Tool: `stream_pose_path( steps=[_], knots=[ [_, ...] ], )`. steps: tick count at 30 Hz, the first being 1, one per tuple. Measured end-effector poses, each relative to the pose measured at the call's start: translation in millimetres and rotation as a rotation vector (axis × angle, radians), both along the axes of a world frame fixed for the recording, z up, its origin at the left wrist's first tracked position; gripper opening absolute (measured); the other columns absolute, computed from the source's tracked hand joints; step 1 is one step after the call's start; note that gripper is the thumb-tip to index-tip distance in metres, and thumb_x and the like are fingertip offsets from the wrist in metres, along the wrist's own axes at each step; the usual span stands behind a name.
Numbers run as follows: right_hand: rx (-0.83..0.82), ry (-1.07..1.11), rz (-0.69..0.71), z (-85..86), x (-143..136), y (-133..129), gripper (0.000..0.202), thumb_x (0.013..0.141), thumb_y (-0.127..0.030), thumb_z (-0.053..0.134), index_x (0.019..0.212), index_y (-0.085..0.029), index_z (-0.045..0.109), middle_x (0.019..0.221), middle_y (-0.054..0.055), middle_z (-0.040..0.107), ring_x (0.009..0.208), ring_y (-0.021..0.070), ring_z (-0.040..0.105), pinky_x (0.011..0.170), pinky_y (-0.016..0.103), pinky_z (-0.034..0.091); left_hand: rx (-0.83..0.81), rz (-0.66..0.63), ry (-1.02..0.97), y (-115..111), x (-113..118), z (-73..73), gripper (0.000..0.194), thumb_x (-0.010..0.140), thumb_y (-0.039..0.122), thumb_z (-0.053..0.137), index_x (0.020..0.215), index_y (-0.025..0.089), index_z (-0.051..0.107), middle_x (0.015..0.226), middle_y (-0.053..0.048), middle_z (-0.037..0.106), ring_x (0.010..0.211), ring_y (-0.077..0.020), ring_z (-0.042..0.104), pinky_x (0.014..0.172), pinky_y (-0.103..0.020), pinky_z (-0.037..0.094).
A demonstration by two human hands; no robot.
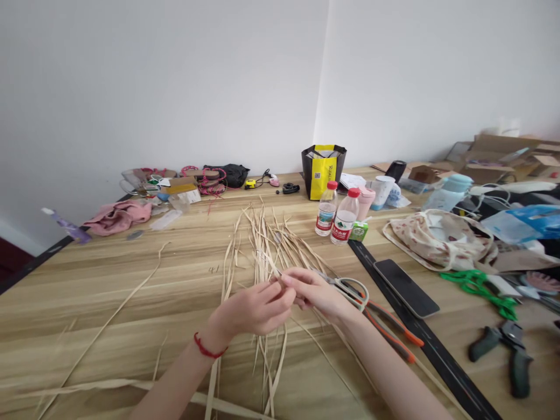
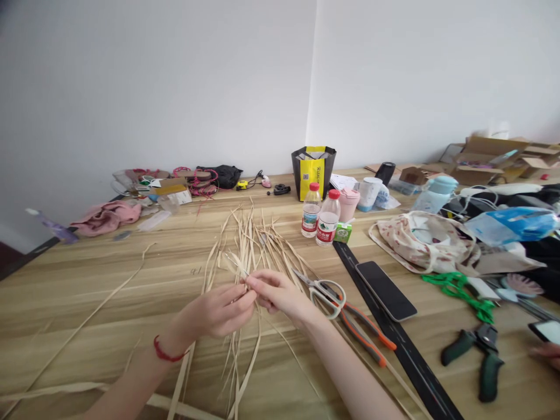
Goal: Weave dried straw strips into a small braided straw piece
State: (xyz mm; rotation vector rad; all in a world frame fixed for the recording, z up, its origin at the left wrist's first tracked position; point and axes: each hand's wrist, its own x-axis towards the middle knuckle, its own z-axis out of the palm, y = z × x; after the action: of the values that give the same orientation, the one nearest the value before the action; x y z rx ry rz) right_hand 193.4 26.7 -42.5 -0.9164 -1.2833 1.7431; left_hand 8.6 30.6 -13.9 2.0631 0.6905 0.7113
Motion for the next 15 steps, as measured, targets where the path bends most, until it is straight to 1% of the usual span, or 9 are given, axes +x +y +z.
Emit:
stream_pose_path(
  steps=[2,3,6,8,10,12,13,14,15],
  knots=[
    [0.023,-0.054,0.005,-2.6,-2.1,0.1,0.040,0.077,-0.055,0.063,0.089,-0.017,0.065,0.054,-0.007,0.037,0.045,0.0059,0.031,0.040,0.019,0.018,-0.095,-0.013,-0.026,-2.0,0.6,-0.5,0.015,0.075,0.013,0.062,0.082,0.023,0.071,0.095,-0.012,0.072,0.104,-0.0311,0.063,0.106,-0.051,0.035],
    [0.026,-0.077,0.008,-3.4,-2.6,0.2,0.042,0.079,-0.057,0.061,0.090,-0.017,0.066,0.053,-0.007,0.036,0.045,0.0059,0.031,0.039,0.019,0.017,-0.114,-0.025,-0.018,-2.9,0.9,-1.0,0.016,0.074,0.013,0.062,0.083,0.023,0.071,0.096,-0.012,0.072,0.109,-0.0316,0.061,0.108,-0.051,0.031],
    [0.030,-0.111,0.010,-3.3,-2.7,0.3,0.046,0.082,-0.058,0.056,0.097,-0.016,0.068,0.053,-0.007,0.036,0.045,0.0059,0.030,0.038,0.019,0.015,-0.077,-0.062,0.038,-5.2,0.3,-5.4,0.017,0.076,0.012,0.059,0.083,0.022,0.071,0.099,-0.013,0.072,0.117,-0.0320,0.057,0.111,-0.052,0.028],
    [0.030,-0.112,0.010,-1.9,-2.7,-0.1,0.047,0.082,-0.058,0.055,0.099,-0.016,0.068,0.053,-0.007,0.035,0.044,0.0061,0.029,0.038,0.019,0.015,-0.027,-0.054,0.033,-7.0,-1.3,-12.3,0.018,0.077,0.012,0.058,0.086,0.021,0.071,0.101,-0.013,0.071,0.116,-0.0317,0.057,0.109,-0.051,0.032],
    [0.046,-0.105,0.009,-0.8,-3.3,-0.4,0.045,0.082,-0.058,0.055,0.094,-0.016,0.067,0.052,-0.007,0.034,0.044,0.0061,0.028,0.038,0.019,0.015,0.054,0.032,-0.048,-10.7,-2.4,-21.6,0.020,0.077,0.011,0.059,0.090,0.021,0.070,0.101,-0.012,0.071,0.111,-0.0297,0.060,0.105,-0.049,0.040],
    [0.082,-0.084,-0.003,-1.1,-4.3,-0.3,0.042,0.083,-0.057,0.054,0.083,-0.016,0.064,0.050,-0.008,0.033,0.043,0.0059,0.027,0.038,0.019,0.015,0.189,0.214,-0.170,-17.1,-1.2,-30.4,0.020,0.079,0.010,0.057,0.089,0.023,0.069,0.102,-0.011,0.069,0.105,-0.0266,0.062,0.099,-0.046,0.046],
    [0.099,-0.069,-0.019,-1.9,-4.8,0.0,0.041,0.083,-0.056,0.055,0.079,-0.016,0.062,0.050,-0.008,0.033,0.043,0.0058,0.027,0.038,0.019,0.016,0.239,0.294,-0.195,-21.1,0.7,-33.5,0.019,0.081,0.010,0.056,0.087,0.023,0.069,0.106,-0.010,0.066,0.107,-0.0262,0.059,0.098,-0.047,0.046],
    [0.109,-0.054,-0.039,-3.0,-5.3,0.5,0.041,0.083,-0.056,0.055,0.076,-0.016,0.060,0.050,-0.008,0.034,0.042,0.0057,0.027,0.038,0.020,0.016,0.265,0.399,-0.248,-25.5,3.4,-35.4,0.018,0.082,0.012,0.055,0.084,0.023,0.068,0.107,-0.010,0.064,0.109,-0.0268,0.057,0.098,-0.049,0.045],
    [0.116,-0.043,-0.060,-4.5,-5.8,1.0,0.040,0.083,-0.056,0.055,0.073,-0.016,0.059,0.049,-0.008,0.034,0.042,0.0056,0.027,0.038,0.020,0.017,0.214,0.479,-0.290,-29.9,6.7,-35.9,0.017,0.085,0.014,0.053,0.084,0.023,0.068,0.108,-0.010,0.062,0.111,-0.0272,0.054,0.097,-0.049,0.047]
  ],
)
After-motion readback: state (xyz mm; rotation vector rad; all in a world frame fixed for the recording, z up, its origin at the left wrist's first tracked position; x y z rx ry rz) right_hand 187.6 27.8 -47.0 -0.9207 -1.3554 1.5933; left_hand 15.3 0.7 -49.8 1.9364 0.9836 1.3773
